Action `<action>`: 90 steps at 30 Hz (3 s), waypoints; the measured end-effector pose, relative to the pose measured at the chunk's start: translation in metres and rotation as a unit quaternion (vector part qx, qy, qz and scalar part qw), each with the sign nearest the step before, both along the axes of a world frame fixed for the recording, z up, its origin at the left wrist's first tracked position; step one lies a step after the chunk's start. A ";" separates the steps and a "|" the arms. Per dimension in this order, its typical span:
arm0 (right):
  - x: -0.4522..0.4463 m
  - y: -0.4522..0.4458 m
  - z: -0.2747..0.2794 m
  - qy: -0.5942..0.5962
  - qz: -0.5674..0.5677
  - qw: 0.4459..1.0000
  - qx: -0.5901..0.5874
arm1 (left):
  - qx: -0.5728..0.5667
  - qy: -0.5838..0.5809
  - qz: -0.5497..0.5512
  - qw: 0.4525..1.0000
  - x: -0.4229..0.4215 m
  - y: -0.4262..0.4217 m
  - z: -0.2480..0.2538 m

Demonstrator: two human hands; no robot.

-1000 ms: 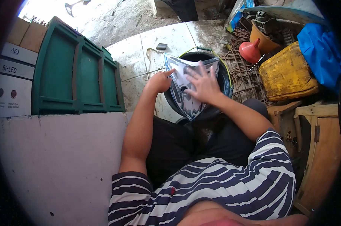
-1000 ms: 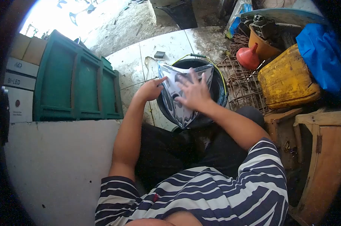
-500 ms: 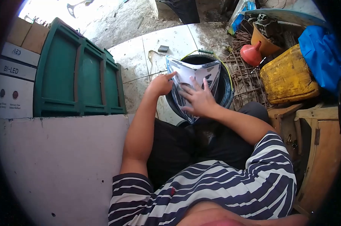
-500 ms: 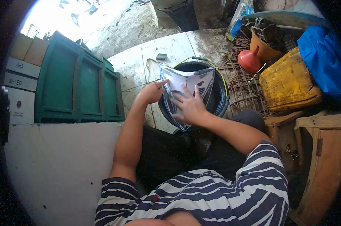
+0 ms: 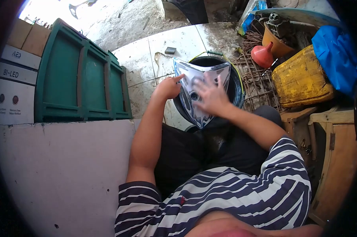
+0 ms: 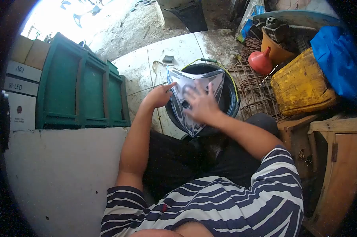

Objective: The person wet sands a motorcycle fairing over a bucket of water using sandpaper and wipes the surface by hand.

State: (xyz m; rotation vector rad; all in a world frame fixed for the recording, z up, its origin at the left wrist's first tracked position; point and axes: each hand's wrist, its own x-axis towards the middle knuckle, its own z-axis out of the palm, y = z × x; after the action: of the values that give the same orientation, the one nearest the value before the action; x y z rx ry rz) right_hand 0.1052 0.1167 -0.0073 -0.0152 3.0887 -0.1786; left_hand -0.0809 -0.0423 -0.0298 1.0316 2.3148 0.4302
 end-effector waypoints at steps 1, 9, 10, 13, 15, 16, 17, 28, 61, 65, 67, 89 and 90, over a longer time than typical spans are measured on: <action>0.007 -0.012 0.001 -0.025 0.021 0.999 -0.009 | 0.000 0.002 0.001 1.000 0.000 0.000 -0.004; -0.001 0.003 -0.018 -0.008 -0.003 0.999 0.046 | 0.021 0.020 -0.017 0.999 -0.003 -0.003 -0.012; 0.006 -0.008 -0.010 -0.067 0.022 0.997 0.010 | 0.003 0.016 -0.005 1.000 0.000 -0.001 -0.007; 0.001 0.003 -0.021 0.051 0.025 0.998 0.024 | -0.009 0.012 0.005 1.000 0.001 -0.001 -0.004; -0.009 0.024 -0.010 0.074 -0.053 0.995 0.026 | 0.008 0.012 -0.003 1.000 0.001 -0.005 -0.012; -0.008 0.025 -0.019 0.088 -0.045 0.995 0.032 | 0.010 0.010 -0.005 1.000 0.000 -0.004 -0.013; -0.006 0.018 -0.020 0.042 -0.010 0.999 0.027 | 0.014 0.011 -0.008 1.000 -0.003 -0.002 -0.013; -0.001 -0.004 -0.016 -0.035 0.041 0.999 0.003 | 0.010 0.003 -0.004 1.000 -0.004 0.000 -0.011; -0.023 0.016 -0.017 0.030 -0.013 0.999 0.013 | 0.017 -0.026 0.008 0.999 0.000 -0.004 0.002; -0.014 0.000 -0.039 0.045 0.051 0.997 0.026 | 0.028 -0.019 0.004 0.999 -0.003 -0.002 -0.002; -0.022 0.009 -0.037 0.101 0.034 0.994 0.037 | 0.051 -0.001 -0.009 0.999 -0.002 -0.004 -0.003; -0.005 -0.006 -0.026 0.016 0.069 0.997 -0.016 | 0.031 -0.007 0.018 0.999 -0.001 -0.004 -0.011; -0.001 -0.007 -0.030 0.029 0.089 0.995 -0.022 | 0.027 -0.004 0.017 0.999 0.001 -0.004 -0.009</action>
State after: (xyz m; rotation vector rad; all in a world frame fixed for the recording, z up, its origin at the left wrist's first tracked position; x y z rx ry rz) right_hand 0.1044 0.1097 -0.0371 -0.3010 3.1186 -0.2408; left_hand -0.0802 -0.0461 -0.0385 1.0155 2.3282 0.5108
